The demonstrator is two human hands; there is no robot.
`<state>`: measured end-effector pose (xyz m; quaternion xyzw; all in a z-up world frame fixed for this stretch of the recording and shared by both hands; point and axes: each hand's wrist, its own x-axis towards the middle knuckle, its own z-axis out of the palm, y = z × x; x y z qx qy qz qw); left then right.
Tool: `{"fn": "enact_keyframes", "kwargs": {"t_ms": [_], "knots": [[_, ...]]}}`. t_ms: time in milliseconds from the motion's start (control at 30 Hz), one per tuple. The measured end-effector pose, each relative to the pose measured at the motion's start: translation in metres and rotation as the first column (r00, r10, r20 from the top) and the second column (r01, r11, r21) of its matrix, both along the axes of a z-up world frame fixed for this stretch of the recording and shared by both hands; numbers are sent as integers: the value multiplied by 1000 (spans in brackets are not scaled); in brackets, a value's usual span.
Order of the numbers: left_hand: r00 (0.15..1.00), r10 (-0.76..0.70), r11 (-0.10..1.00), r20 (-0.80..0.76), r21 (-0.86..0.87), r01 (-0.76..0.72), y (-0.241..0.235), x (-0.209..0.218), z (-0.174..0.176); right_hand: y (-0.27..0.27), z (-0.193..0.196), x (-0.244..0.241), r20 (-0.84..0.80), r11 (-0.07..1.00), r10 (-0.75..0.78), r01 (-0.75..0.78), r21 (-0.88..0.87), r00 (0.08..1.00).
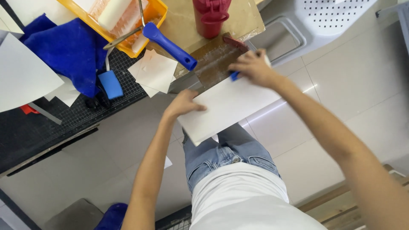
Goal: Applying adhesive to a box component and then carefully sticking and smoothing a sheet of paper onto it.
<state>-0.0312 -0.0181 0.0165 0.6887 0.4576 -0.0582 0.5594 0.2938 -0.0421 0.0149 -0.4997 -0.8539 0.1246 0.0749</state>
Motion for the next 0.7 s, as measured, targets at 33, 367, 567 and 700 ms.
{"fn": "enact_keyframes", "kwargs": {"t_ms": [33,367,567,700], "knots": [[1000,-10,999,13,46,9,0,15,-5,3,3,25,36,1000,-12,12,-14,999],[992,29,999,-124,27,-26,5,35,-9,-15,-18,-56,-69,996,-59,63,57,996],[992,129,991,-13,-18,-129,4,39,10,-28,-15,-86,-2,993,-67,67,102,998],[996,0,1000,-88,16,2,6,36,12,-52,-33,-1,-120,755,-654,655,-40,747]]}}
